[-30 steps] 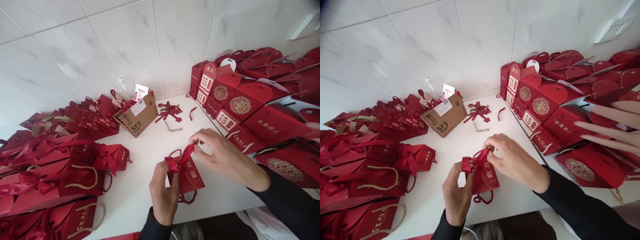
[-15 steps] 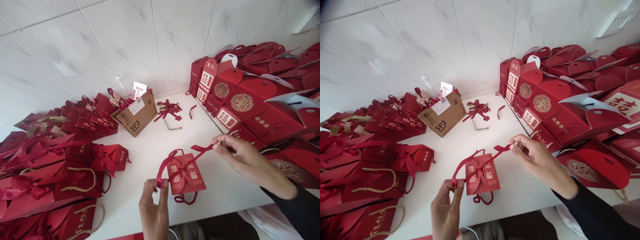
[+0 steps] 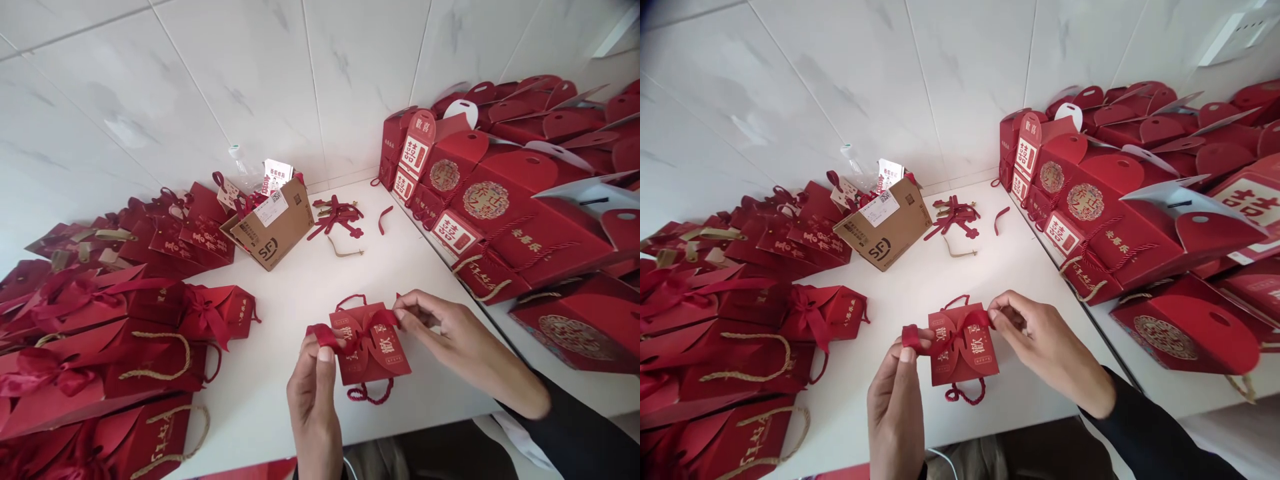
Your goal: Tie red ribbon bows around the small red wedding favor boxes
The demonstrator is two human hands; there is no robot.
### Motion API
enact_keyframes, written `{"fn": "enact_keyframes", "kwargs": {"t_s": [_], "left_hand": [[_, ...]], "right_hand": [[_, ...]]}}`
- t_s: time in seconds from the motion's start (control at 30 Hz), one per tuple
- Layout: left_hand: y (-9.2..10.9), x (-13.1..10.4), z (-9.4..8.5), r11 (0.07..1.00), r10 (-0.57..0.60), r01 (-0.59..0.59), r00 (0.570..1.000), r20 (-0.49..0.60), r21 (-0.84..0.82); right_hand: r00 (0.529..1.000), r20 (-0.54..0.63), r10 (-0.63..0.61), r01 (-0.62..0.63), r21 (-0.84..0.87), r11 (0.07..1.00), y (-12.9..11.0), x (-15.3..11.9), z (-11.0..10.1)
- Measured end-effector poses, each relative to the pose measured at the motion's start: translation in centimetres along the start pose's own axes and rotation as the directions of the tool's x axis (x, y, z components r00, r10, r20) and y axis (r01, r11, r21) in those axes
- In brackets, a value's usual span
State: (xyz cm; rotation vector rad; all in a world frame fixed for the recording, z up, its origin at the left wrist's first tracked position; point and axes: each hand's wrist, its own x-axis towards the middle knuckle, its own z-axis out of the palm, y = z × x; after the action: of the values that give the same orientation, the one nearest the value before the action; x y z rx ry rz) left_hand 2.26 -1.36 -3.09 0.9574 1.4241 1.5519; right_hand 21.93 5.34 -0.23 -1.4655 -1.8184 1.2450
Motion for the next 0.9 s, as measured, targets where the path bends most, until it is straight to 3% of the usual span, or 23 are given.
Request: {"fn": "enact_keyframes", "kwargs": {"t_s": [0.1, 0.2, 0.27, 0.4, 0.5, 0.6, 0.7, 0.8, 0.9], "left_hand": [[-0.1, 0.0, 1.3, 0.984, -0.099, 0.076, 0.985, -0.138, -0.161], [-0.4, 0.0, 2.3, 0.887, -0.282, 0.139, 0.919, -0.277, -0.441], [-0.5, 0.0, 2.6, 0.810, -0.386, 0.168, 0.874, -0.296, -0.562], [-1.2, -0.2, 2.2, 0.750, -0.451, 0.215, 0.859, -0.245, -0.626], [-1.9, -0.3, 1.6, 0.749, -0.427, 0.203, 0.875, -0.227, -0.630], [-1.5, -0.3, 1.3, 0.845, -0.255, 0.103, 0.940, -0.227, -0.524], [0.1, -0.1, 1.5, 0.937, -0.111, 0.055, 0.983, -0.143, -0.345], [1.4, 0.0, 1.8, 0.963, -0.134, 0.127, 0.991, -0.017, -0.238], [1.5, 0.2, 1.9, 0.961, -0.155, 0.151, 0.988, 0.001, -0.232]], "right_hand": [[0.991, -0.123, -0.043, 0.042, -0.005, 0.999, -0.5, -0.5, 0.4], [0.982, -0.173, -0.077, 0.078, 0.000, 0.997, -0.8, -1.1, 1.2], [0.978, -0.187, -0.087, 0.089, 0.001, 0.996, -0.8, -1.3, 1.8], [0.978, -0.191, -0.080, 0.083, 0.005, 0.997, -0.6, -1.6, 2.4], [0.984, -0.178, -0.024, 0.035, 0.060, 0.998, -0.1, -1.6, 2.5], [0.982, -0.182, 0.051, -0.016, 0.188, 0.982, 0.1, -1.5, 2.3], [0.983, -0.167, 0.069, -0.003, 0.369, 0.930, -0.3, -1.2, 1.9], [0.994, -0.105, 0.043, 0.020, 0.532, 0.847, -1.2, -0.7, 1.6], [0.993, -0.096, 0.063, 0.010, 0.619, 0.785, -1.4, -0.1, 1.3]]}}
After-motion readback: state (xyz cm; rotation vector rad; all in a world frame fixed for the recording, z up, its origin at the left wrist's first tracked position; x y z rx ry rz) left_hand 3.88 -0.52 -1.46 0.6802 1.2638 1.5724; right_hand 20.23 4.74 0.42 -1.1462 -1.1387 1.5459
